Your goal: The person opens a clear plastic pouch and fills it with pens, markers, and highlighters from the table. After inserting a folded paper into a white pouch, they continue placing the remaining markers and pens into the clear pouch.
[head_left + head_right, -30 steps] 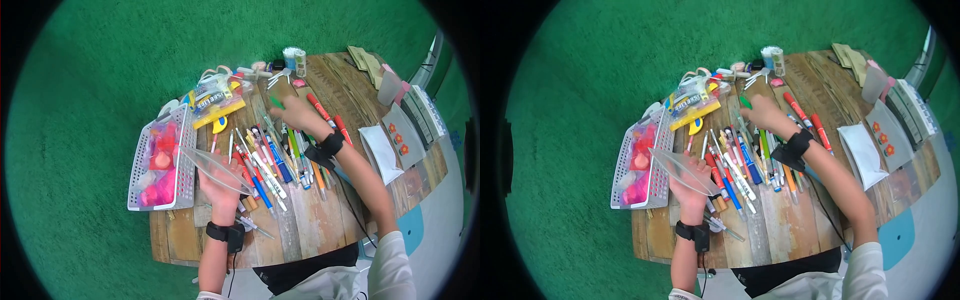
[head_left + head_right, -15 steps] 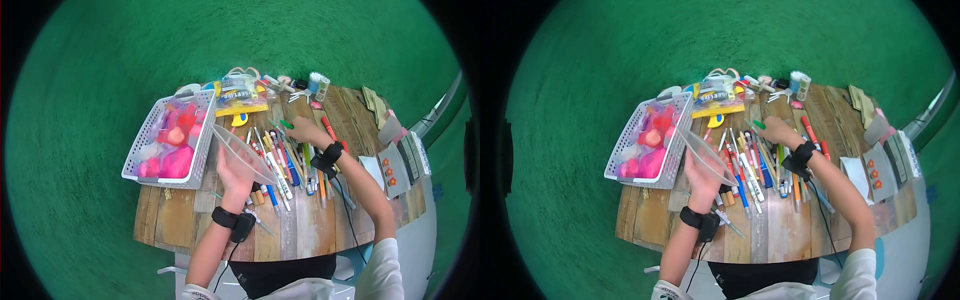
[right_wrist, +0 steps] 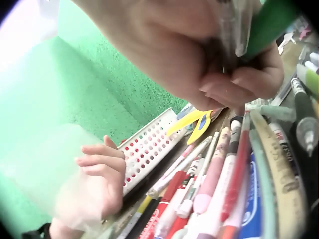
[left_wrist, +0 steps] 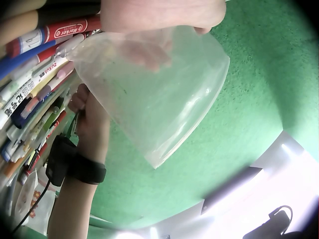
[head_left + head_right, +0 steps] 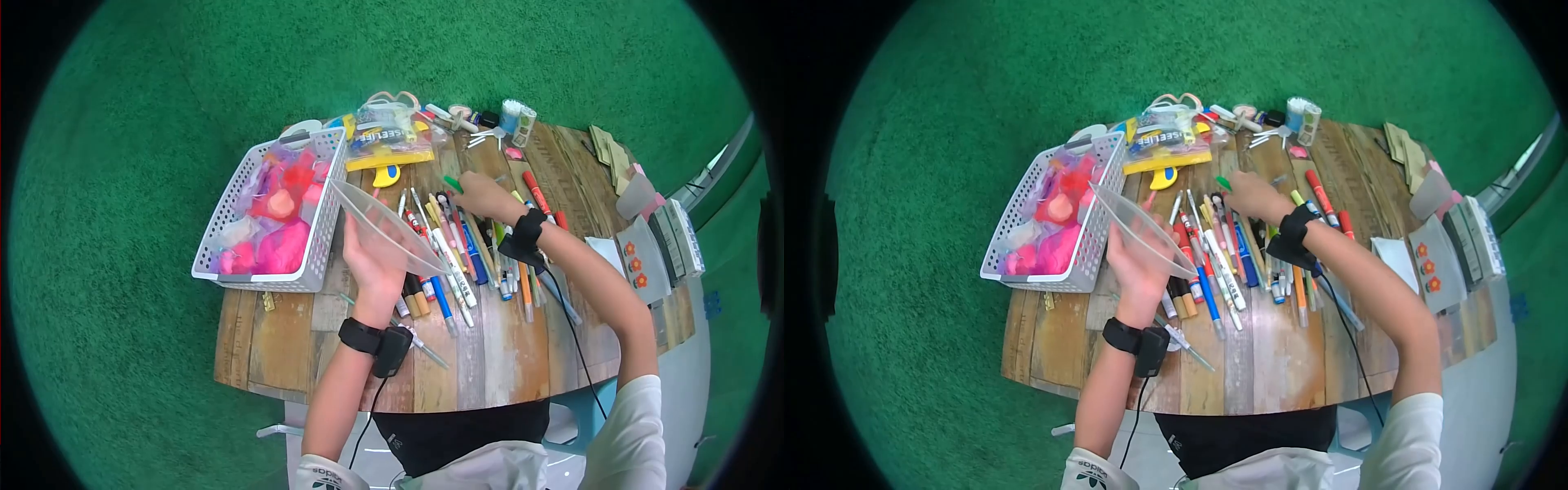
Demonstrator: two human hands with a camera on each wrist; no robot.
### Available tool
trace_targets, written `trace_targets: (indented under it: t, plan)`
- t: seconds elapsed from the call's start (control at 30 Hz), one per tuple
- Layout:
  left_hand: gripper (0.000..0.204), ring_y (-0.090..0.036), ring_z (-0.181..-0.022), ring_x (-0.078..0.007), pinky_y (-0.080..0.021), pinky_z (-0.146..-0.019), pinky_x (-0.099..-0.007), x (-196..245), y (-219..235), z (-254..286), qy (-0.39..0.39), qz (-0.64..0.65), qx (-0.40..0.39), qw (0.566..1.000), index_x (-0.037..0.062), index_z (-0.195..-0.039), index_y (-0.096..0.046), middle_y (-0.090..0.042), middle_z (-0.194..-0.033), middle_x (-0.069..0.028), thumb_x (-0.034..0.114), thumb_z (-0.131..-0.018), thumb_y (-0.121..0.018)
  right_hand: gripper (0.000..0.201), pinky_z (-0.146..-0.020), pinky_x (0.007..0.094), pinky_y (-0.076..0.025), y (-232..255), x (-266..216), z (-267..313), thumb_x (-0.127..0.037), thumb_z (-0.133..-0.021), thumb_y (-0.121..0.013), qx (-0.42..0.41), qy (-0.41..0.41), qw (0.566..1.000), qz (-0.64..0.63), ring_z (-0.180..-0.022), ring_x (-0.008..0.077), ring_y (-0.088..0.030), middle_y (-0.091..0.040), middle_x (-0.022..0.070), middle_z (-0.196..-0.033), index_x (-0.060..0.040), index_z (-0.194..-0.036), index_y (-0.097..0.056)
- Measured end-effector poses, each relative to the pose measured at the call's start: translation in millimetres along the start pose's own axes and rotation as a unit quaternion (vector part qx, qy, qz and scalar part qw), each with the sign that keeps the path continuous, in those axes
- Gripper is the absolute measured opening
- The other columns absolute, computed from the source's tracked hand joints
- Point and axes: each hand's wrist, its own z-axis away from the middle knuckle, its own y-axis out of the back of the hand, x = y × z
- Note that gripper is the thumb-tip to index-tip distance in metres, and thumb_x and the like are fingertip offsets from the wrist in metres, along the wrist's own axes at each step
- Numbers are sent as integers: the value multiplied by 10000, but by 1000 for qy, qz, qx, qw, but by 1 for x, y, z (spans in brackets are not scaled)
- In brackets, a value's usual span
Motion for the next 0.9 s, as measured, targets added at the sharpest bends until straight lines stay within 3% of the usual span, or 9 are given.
trace_targets:
  t: [0.07,0.2,0.37,0.6,0.77,0.87,0.9]
  plan:
    - [525,-475,-786,-222,-399,-778,-399,0,-4,2,4,-6,20,1000,51,-1191,-518,-517,-861,-53,498,-938,-411,370,-512,386,-487,-16,20,-10,-261,-803,-669,76,133,978,141,-571,276,-630,-622,213,-714,92,-845,-569]
    - [524,-473,-786,-223,-395,-787,-404,0,-2,0,1,-16,20,1000,50,-1176,-517,-519,-863,-55,503,-941,-398,393,-520,399,-484,-12,13,-7,-256,-775,-690,40,91,989,113,-597,298,-626,-622,230,-758,111,-851,-573]
    - [532,-466,-780,-227,-385,-776,-399,1,-1,-1,-4,-13,25,1000,45,-1176,-503,-521,-864,-56,509,-944,-385,344,-436,368,-445,11,1,-6,-226,-750,-699,-43,-45,995,-81,-481,248,-587,-586,172,-604,92,-763,-569]
    - [530,-447,-756,-225,-364,-752,-389,1,-2,0,-5,-8,29,1000,44,-1164,-502,-513,-857,-55,512,-944,-384,315,-465,344,-502,-3,-8,0,-223,-712,-714,-49,-21,999,12,-523,256,-641,-614,162,-585,75,-741,-615]
    - [519,-432,-745,-218,-357,-737,-366,7,-6,2,-14,4,5,1000,45,-1164,-502,-507,-844,-58,503,-937,-407,356,-495,353,-518,2,-8,-5,-311,-768,-639,-60,15,996,64,-520,252,-646,-636,162,-610,42,-728,-627]
    - [509,-421,-735,-213,-353,-732,-357,14,-12,3,-27,31,-2,999,47,-1164,-505,-506,-844,-64,494,-932,-429,412,-433,359,-449,12,-15,-8,-296,-845,-572,-27,-3,999,-41,-453,243,-586,-592,152,-553,38,-605,-553]
    - [492,-410,-736,-209,-352,-734,-349,16,-12,3,-35,28,-6,999,48,-1168,-506,-501,-842,-62,477,-936,-442,408,-432,356,-442,14,-18,-12,-283,-890,-518,-30,-27,996,-82,-423,243,-565,-588,141,-543,39,-642,-551]
